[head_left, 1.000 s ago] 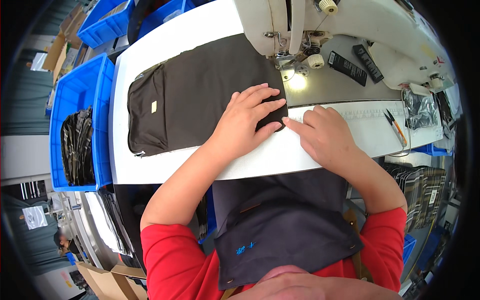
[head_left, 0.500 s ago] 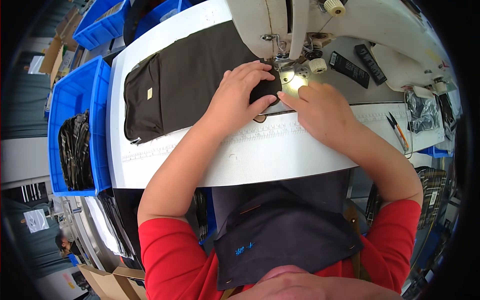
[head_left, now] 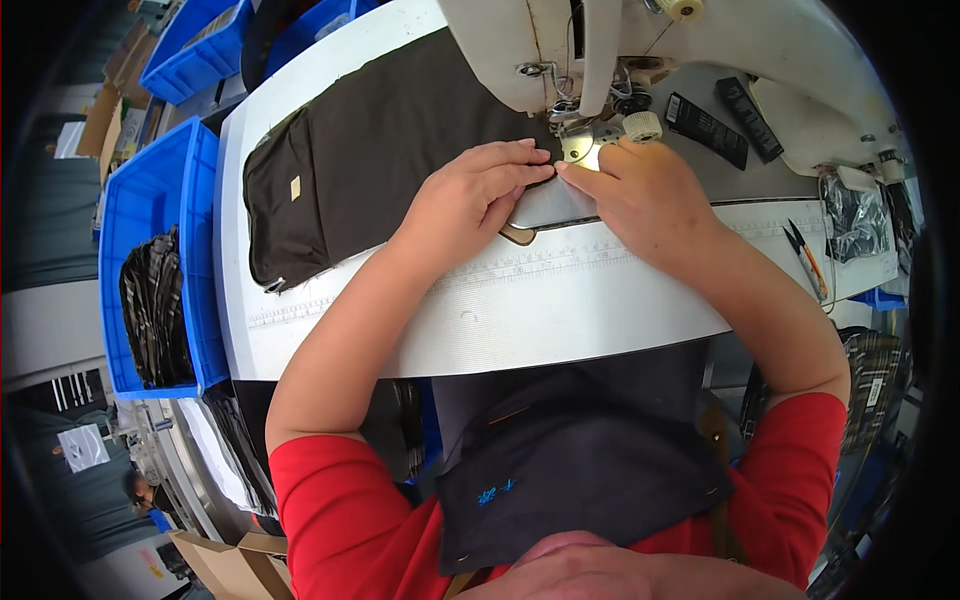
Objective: The person sews a plaid fabric bag using a sewing machine, attaching a label and stitching along the edges. They then sew a dark-colored bag, aligning and stitching a zipper along its edge. The person handles the bags by hand, adjusting their position under the needle and flipping them to access different sides.
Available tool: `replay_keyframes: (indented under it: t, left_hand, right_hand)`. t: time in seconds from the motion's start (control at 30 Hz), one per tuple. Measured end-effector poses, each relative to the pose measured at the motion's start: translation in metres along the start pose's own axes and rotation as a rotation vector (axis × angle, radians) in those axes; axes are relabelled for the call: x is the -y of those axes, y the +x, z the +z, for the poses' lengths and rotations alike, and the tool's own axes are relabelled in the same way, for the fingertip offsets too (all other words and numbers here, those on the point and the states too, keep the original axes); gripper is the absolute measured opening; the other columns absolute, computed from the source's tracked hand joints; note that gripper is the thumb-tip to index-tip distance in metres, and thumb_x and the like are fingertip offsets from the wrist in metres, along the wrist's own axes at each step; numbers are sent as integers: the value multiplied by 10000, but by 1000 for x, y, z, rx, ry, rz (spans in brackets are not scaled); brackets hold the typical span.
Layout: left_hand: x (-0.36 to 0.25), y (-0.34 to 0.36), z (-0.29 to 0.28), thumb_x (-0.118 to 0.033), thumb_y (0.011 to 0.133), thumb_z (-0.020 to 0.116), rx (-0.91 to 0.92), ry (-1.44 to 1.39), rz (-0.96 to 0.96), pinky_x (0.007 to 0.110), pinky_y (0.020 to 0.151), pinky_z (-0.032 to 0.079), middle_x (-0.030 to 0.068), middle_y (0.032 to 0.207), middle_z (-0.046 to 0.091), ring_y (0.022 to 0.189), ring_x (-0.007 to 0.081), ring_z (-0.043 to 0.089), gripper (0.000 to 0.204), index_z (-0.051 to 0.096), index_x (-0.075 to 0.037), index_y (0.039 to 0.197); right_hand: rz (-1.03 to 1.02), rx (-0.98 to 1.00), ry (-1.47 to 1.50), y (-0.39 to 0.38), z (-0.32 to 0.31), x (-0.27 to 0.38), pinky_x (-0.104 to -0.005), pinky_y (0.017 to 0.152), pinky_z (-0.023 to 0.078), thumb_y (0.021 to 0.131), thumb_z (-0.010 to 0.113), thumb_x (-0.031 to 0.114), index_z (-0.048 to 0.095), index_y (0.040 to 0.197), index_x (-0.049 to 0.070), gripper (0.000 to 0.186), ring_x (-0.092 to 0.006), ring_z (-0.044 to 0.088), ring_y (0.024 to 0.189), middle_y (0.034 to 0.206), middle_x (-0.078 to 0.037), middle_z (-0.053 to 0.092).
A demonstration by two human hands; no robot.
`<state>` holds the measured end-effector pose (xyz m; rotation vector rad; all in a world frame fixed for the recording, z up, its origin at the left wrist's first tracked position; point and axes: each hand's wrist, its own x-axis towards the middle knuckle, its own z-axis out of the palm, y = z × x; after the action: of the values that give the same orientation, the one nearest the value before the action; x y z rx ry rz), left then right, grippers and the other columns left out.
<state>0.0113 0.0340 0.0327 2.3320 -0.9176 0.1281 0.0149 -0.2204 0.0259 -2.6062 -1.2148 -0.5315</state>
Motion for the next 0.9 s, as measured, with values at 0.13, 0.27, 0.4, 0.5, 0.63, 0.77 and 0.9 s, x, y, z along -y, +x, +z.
replay_keyframes:
  t: [0.13, 0.27, 0.4, 0.5, 0.63, 0.77, 0.9]
  left_hand:
    - [-2, -2, -3, 40, 937, 622, 20, 21, 7, 392, 1104, 507, 90, 1361, 676, 1345, 288, 591, 380, 727, -69, 1286]
    - [-5, -1, -2, 8, 963, 597, 14, 64, -6, 399, 1122, 487, 86, 1394, 659, 1371, 279, 569, 388, 702, -77, 1327]
    - [-7, -2, 6, -38, 985, 585, -11, 111, -46, 405, 1139, 463, 75, 1424, 643, 1391, 276, 550, 395, 677, -80, 1366]
    - [-14, -3, 10, -92, 989, 602, -18, 168, -100, 408, 1149, 446, 83, 1451, 624, 1413, 278, 526, 415, 650, -79, 1400]
    - [-28, -1, 21, -178, 986, 629, -59, 266, -153, 411, 1156, 437, 114, 1479, 598, 1434, 288, 501, 459, 617, -52, 1427]
    - [-39, 1, 29, -227, 988, 633, -91, 369, -152, 401, 1157, 439, 146, 1489, 586, 1434, 301, 500, 485, 608, -4, 1418]
    - [-46, 5, 28, -240, 987, 632, -74, 401, -173, 390, 1146, 453, 164, 1471, 602, 1408, 309, 527, 479, 623, 24, 1387]
  right_hand:
    - [-9, -28, 2, 0, 0, 0, -360, 716, 532, 798, 741, 106, 728, 1103, 106, 306, -215, 645, 853, 826, -25, 615]
    - [1, -62, -30, 1, 5, -2, -360, 688, 528, 791, 750, 107, 732, 1129, 107, 339, -213, 639, 832, 826, -27, 615]
    - [-2, -70, -36, 3, 5, -3, -357, 679, 522, 788, 757, 112, 735, 1147, 108, 360, -210, 630, 819, 822, -26, 611]
    - [-4, -91, -28, 1, 7, -2, -356, 682, 510, 790, 757, 116, 731, 1123, 108, 334, -209, 625, 822, 819, -26, 608]
    - [9, -76, -11, 0, 12, -5, -362, 680, 488, 796, 753, 117, 718, 1075, 106, 281, -212, 617, 822, 822, -26, 609]
    - [12, -90, 2, 0, 13, -6, -363, 687, 482, 798, 747, 112, 713, 1061, 108, 265, -214, 611, 824, 829, -18, 613]
    - [37, -78, -7, 0, 13, -5, -359, 703, 484, 797, 744, 102, 717, 1064, 113, 269, -212, 614, 842, 836, -12, 618]
